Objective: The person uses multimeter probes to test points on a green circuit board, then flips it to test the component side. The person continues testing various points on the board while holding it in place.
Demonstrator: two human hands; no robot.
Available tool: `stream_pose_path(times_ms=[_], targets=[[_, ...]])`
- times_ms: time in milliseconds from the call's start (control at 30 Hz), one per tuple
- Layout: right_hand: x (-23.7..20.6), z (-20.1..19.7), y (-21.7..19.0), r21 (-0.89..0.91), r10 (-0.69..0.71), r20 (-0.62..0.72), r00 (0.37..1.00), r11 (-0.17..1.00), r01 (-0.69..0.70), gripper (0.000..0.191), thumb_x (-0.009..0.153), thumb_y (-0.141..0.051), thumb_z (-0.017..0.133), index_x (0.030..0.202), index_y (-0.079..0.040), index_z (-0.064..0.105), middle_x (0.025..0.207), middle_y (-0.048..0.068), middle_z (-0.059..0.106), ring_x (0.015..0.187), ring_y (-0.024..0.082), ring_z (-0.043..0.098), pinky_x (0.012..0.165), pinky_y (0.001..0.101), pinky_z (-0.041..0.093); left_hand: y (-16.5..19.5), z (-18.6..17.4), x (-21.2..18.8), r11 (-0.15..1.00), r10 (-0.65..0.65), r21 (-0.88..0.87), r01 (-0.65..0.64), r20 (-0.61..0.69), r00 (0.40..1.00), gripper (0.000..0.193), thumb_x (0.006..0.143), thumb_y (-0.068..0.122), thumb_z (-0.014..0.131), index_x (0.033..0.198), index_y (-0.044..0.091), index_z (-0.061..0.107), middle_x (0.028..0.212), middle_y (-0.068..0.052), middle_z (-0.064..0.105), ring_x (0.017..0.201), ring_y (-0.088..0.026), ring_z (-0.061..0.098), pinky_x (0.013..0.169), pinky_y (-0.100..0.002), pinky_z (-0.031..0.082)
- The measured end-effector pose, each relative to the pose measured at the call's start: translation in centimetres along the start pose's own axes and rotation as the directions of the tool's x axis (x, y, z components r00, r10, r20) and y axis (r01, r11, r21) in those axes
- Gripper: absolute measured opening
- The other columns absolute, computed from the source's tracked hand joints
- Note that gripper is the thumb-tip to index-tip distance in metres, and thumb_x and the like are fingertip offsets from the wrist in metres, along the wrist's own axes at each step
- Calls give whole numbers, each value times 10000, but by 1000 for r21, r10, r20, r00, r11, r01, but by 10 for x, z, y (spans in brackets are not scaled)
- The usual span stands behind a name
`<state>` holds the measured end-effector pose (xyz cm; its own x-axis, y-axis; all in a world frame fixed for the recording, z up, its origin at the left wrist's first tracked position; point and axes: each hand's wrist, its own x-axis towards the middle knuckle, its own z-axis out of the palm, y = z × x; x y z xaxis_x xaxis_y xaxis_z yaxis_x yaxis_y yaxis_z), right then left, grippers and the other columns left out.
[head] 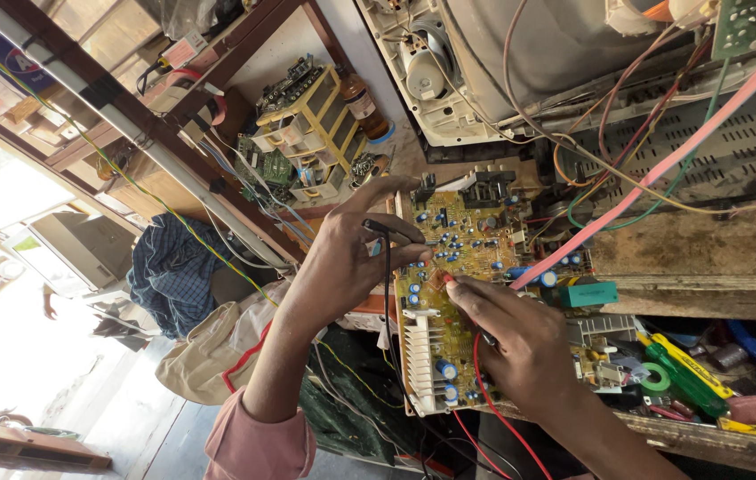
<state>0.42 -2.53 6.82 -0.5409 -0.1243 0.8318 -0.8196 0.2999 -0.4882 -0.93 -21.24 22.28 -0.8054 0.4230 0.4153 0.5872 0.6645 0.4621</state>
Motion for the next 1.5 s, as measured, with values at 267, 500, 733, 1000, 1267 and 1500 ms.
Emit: stream_pose_path(times_ms=[267, 500, 733, 1000, 1267, 1500], targets=[[-5, 6, 7, -34, -25, 4, 1000, 999, 25, 703, 666, 47, 756, 1350, -79, 652, 1279, 149, 717, 1078, 305, 744, 860, 401, 596, -1, -1, 1, 998, 36, 54, -37, 9, 999, 241, 850, 245, 818, 990, 50, 802, 1444, -93, 592, 1321, -256, 635, 980, -377, 590], [-8, 9, 10, -67, -23, 8, 1000, 997, 24, 716, 662, 70, 740, 1354, -88, 648, 1293, 132, 716, 1097, 301, 734, 879, 420, 585, -2, 0, 2, 997, 55, 46, -55, 1, 999, 246, 857, 243, 821, 987, 36, 791, 1447, -98, 592, 1321, -261, 638, 992, -382, 588], [-7, 10, 10, -62, -20, 6, 1000, 998, 21, 700, 665, 58, 751, 1343, -81, 653, 1293, 123, 717, 1121, 291, 732, 856, 403, 579, -2, 1, 1, 996, 73, 61, -71, -16, 997, 266, 850, 238, 832, 1003, 26, 783, 1441, -99, 601, 1305, -261, 652, 1000, -381, 578], [-7, 7, 9, -35, -32, -39, 999, 999, 30, 647, 694, 12, 771, 1326, -77, 664, 1288, 132, 720, 1099, 272, 748, 862, 371, 605, -3, 0, -1, 997, 48, 68, -47, -10, 999, 242, 840, 232, 832, 994, 49, 796, 1447, -91, 600, 1304, -251, 649, 988, -377, 577], [-7, 10, 10, -71, -39, -12, 999, 997, 38, 677, 682, 0, 789, 1341, -79, 656, 1263, 132, 723, 1076, 288, 742, 855, 389, 596, -3, 1, 0, 997, 51, 64, -51, -3, 999, 233, 850, 230, 824, 990, 46, 795, 1451, -93, 592, 1303, -251, 648, 979, -382, 594], [-9, 14, 13, -109, -26, -18, 1000, 994, 24, 707, 672, 52, 765, 1349, -121, 660, 1288, 91, 725, 1074, 264, 747, 817, 381, 600, -3, 1, 1, 998, 49, 31, -49, 4, 999, 219, 860, 219, 813, 984, 40, 788, 1452, -99, 592, 1322, -258, 637, 990, -372, 594]])
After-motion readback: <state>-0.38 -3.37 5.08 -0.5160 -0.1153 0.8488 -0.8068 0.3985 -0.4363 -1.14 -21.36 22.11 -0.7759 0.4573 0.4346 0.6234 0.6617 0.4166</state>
